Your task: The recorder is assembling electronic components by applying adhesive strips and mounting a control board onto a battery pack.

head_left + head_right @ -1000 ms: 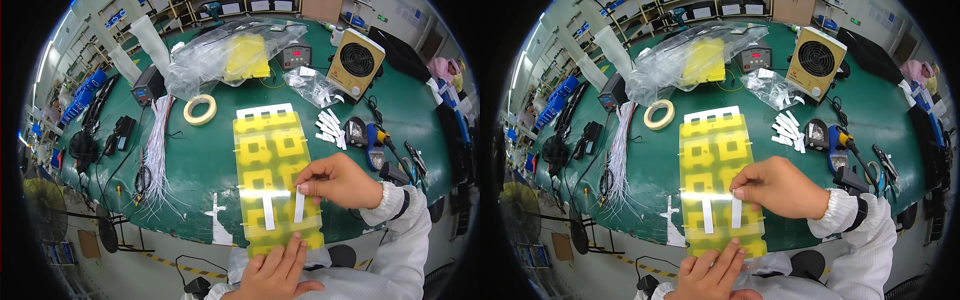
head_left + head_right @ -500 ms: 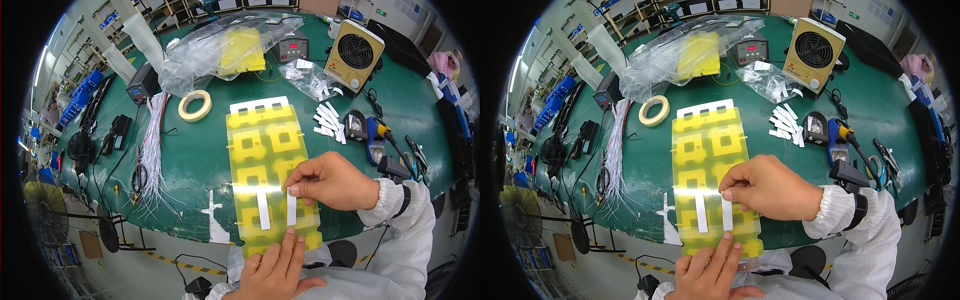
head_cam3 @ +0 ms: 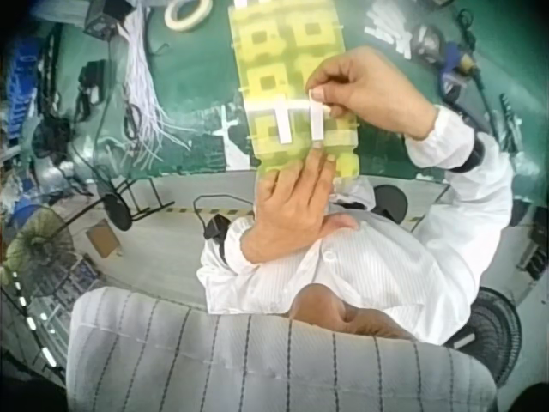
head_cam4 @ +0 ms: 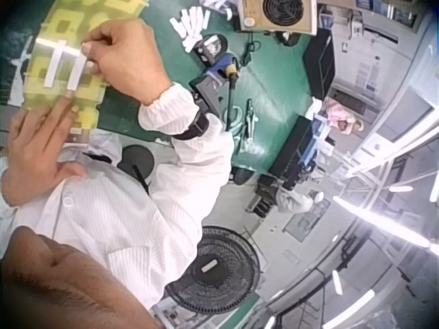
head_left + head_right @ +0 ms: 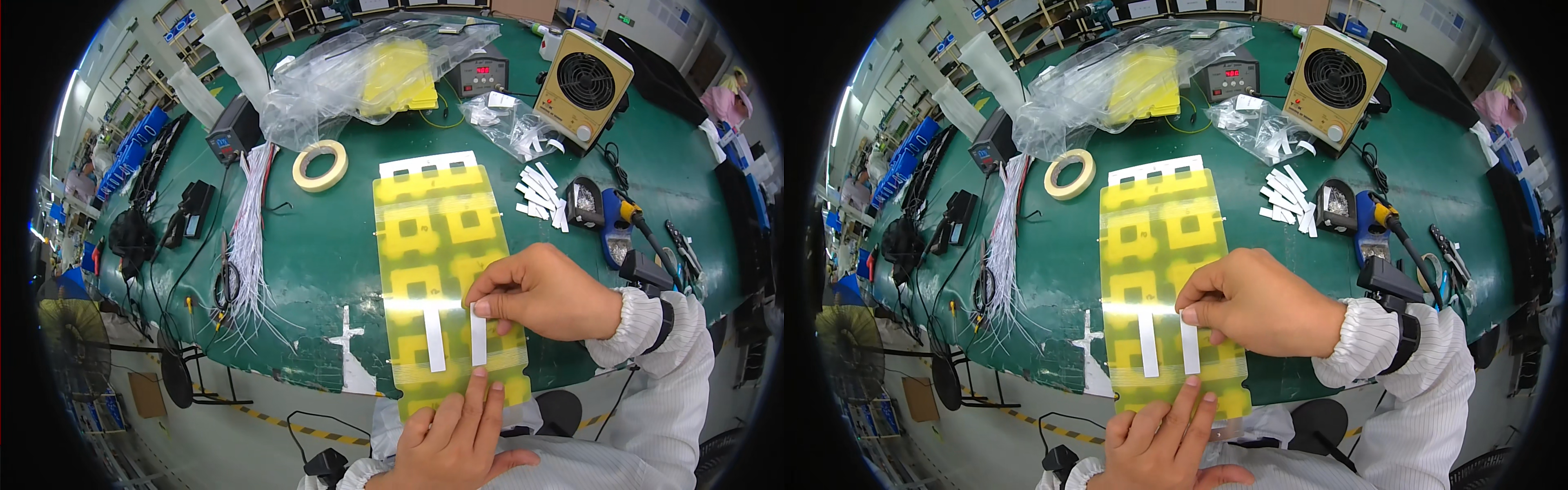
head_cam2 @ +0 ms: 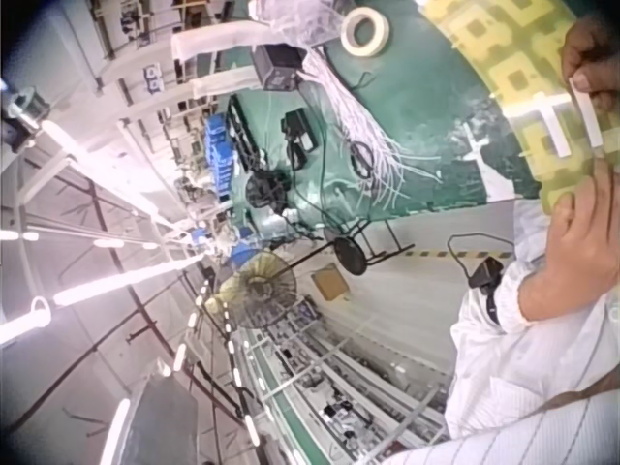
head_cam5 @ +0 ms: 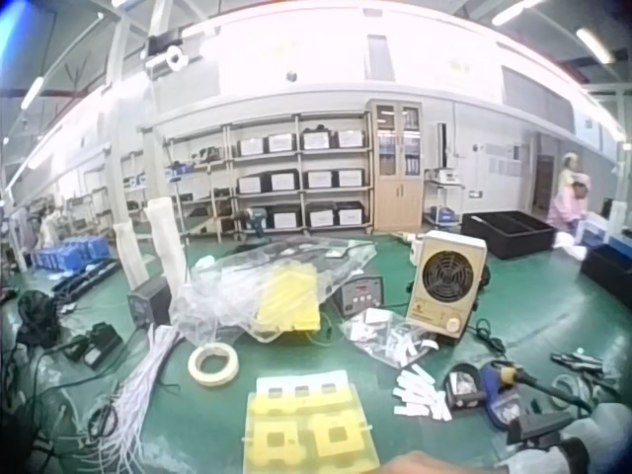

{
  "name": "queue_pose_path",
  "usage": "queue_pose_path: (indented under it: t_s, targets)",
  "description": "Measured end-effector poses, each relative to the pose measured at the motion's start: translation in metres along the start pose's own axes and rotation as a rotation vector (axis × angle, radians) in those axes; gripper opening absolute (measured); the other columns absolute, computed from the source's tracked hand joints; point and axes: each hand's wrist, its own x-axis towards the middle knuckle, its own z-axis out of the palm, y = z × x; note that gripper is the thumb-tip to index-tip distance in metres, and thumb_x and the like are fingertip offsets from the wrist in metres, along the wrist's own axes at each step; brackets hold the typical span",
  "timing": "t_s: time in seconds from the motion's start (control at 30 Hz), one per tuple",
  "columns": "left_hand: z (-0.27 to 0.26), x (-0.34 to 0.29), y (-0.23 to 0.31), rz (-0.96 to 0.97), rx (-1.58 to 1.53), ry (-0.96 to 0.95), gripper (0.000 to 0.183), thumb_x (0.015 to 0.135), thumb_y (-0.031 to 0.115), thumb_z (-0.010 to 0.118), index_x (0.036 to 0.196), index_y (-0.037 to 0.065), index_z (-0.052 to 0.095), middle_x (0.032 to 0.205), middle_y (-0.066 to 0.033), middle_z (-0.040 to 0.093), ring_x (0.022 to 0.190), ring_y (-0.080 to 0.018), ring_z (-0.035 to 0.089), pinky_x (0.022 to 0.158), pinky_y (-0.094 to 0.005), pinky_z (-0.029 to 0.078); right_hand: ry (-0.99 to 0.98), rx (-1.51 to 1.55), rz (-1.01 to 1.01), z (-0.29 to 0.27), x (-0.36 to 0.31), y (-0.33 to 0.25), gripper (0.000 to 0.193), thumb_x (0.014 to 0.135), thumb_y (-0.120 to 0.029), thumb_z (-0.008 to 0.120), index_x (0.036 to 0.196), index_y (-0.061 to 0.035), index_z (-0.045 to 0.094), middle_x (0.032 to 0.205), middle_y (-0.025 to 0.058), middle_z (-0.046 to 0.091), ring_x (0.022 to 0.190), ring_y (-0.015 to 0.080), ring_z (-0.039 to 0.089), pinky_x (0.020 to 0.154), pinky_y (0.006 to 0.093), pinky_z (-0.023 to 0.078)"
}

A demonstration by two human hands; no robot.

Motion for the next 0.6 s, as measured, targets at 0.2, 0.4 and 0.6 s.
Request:
queue_pose_path:
  t_s: [0.2,0.4,0.6]
  targets:
    - [0.0,0.001,0.0,-0.002,0.008,-0.005,0.081,0.093,0.077,0.045,0.112,0.004,0.074,0.117,-0.0155,0.074,0.083,-0.0153,0.059,0.067,-0.0284,0.033,0.005,0.008,0.021,0.0,0.001,-0.001,0.023,0.096,-0.009,0.068,0.11,0.0095,0.07,0.091,0.013,0.074,0.074,0.0151,0.075,0.064,0.027,0.058]
    - [0.001,0.0,0.001,-0.002,0.004,-0.017,0.081,0.093,0.077,0.045,0.112,0.004,0.074,0.118,-0.0159,0.074,0.083,-0.0156,0.059,0.067,-0.0286,0.034,0.012,-0.003,0.025,0.001,0.0,-0.004,0.023,0.096,-0.009,0.068,0.11,0.0097,0.07,0.091,0.0131,0.074,0.074,0.0143,0.074,0.065,0.0274,0.059]
    - [-0.01,0.005,0.001,-0.014,-0.003,-0.022,0.071,0.093,0.071,0.053,0.109,0.005,0.075,0.116,-0.0141,0.074,0.085,-0.0175,0.061,0.069,-0.03,0.039,0.018,-0.028,0.017,0.002,0.001,-0.005,0.023,0.095,-0.008,0.067,0.108,0.01,0.071,0.089,0.0133,0.074,0.073,0.0141,0.074,0.065,0.0274,0.058]
